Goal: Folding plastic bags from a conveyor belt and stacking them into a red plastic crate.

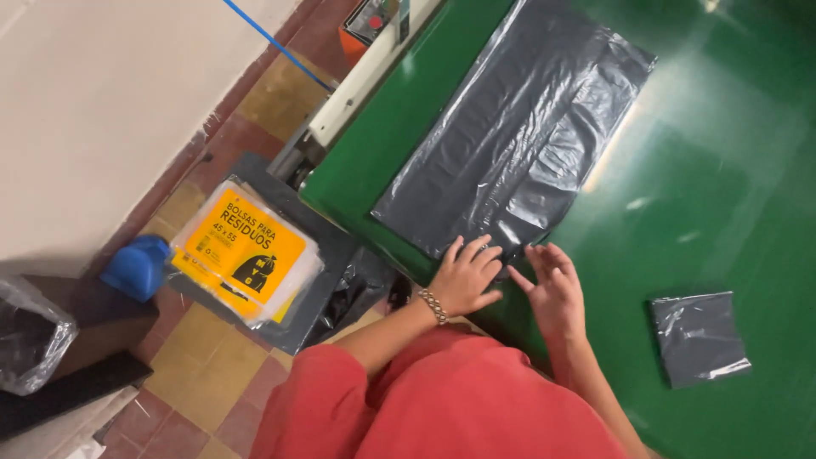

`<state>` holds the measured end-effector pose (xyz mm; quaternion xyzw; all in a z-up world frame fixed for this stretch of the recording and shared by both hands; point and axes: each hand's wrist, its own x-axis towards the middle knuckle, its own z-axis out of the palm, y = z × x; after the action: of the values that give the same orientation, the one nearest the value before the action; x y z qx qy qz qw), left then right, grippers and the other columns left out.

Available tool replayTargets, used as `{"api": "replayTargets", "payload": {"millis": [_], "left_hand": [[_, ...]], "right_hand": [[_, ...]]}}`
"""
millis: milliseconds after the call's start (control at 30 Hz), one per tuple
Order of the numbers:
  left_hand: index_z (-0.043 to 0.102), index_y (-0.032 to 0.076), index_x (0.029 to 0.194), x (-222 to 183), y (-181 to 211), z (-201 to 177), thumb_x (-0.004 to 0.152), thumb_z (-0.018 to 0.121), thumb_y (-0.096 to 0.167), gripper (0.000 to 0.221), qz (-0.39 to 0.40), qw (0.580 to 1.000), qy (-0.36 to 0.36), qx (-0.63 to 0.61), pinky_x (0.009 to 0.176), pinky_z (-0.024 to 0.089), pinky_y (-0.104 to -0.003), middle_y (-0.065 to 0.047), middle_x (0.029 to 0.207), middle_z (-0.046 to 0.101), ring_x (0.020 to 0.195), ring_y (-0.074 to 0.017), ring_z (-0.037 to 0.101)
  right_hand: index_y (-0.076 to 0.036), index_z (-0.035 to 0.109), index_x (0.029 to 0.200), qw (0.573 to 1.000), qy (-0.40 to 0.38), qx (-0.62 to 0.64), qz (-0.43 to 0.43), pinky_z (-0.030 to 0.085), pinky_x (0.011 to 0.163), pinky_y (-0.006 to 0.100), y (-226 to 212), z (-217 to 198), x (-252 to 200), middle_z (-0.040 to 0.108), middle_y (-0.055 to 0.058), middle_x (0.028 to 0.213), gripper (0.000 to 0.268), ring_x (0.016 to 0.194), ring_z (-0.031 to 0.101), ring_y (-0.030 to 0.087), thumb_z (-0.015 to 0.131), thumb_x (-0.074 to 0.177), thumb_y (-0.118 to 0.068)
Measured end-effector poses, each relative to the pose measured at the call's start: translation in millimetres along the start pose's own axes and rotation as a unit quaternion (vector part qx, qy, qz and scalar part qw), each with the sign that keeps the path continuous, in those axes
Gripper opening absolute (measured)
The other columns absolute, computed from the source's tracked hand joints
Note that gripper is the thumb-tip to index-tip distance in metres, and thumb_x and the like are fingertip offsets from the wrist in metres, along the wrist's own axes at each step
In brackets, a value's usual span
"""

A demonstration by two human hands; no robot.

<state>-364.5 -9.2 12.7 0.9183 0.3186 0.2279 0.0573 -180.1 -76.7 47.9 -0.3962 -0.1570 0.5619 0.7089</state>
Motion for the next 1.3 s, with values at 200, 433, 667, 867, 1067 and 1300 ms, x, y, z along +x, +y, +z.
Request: {"api": "replayTargets", "payload": {"millis": [200,433,667,867,1067,1300], "left_hand": [[0.059,0.026,0.099,18.7,3.5,26.3,0.079,0.064,0.043,0.027,-0.056,0.993,0.094,-0.043,0.105,0.044,-0.046,0.008,0.11,0.061,0.125,-0.0153,0.054],[0.055,0.024,0.121,9.5,-43.9,11.6,0.082,0.036,0.076,0.067,0.039,0.998,0.028,-0.046,0.105,0.043,-0.045,0.004,0.118,0.059,0.133,-0.0159,0.048],[0.056,0.021,0.116,-27.8,-167.2,-44.3,0.102,0.048,0.025,0.017,0.052,0.995,0.027,0.08,0.104,0.04,-0.042,0.001,0.126,0.057,0.132,-0.0198,0.048],[0.063,0.03,0.109,-43.0,-197.8,-107.0,0.087,0.06,0.025,0.023,0.061,0.995,-0.085,-0.001,0.067,0.051,-0.031,0.01,0.092,0.063,0.091,-0.014,0.063],[0.074,0.02,0.096,46.6,-192.3,-150.0,0.08,0.078,0.016,0.016,-0.008,0.952,-0.119,-0.283,0.085,0.057,-0.036,-0.001,0.096,0.078,0.098,-0.0234,0.073],[0.067,0.015,0.105,256.3,-236.1,-64.6,0.092,0.072,0.025,0.017,-0.079,0.939,-0.005,-0.334,0.077,0.057,-0.047,-0.014,0.091,0.073,0.092,-0.0376,0.07]], "right_hand": [[-0.002,0.043,0.148,0.753,-0.1,-0.591,-0.272,0.038,0.11,0.057,-10.1,3.9,11.0,0.043,0.019,0.139,0.087,0.137,0.041,0.04,0.057,0.063,0.011],[-0.02,0.073,0.102,0.569,-0.163,-0.716,-0.369,0.038,0.116,0.045,0.0,17.3,40.0,0.074,-0.008,0.099,0.039,0.113,0.068,0.017,0.074,0.069,0.001],[-0.017,0.078,0.096,0.638,-0.102,-0.677,-0.352,0.057,0.095,0.041,-21.1,66.3,7.0,0.078,-0.002,0.098,0.029,0.097,0.074,0.022,0.068,0.076,0.002],[-0.023,0.079,0.098,0.683,-0.044,-0.688,-0.241,0.06,0.08,0.041,1.8,3.7,-34.4,0.079,-0.002,0.088,0.041,0.084,0.075,0.026,0.07,0.066,0.001],[-0.006,0.073,0.074,0.814,0.02,-0.573,-0.092,0.053,0.064,0.043,-27.4,-3.5,-25.7,0.073,0.012,0.065,0.006,0.062,0.065,0.026,0.078,0.075,-0.009],[-0.008,0.062,0.078,0.857,0.107,-0.479,-0.156,0.042,0.052,0.024,-120.8,27.3,143.7,0.056,-0.001,0.061,0.017,0.055,0.052,0.009,0.076,0.088,-0.008]]}}
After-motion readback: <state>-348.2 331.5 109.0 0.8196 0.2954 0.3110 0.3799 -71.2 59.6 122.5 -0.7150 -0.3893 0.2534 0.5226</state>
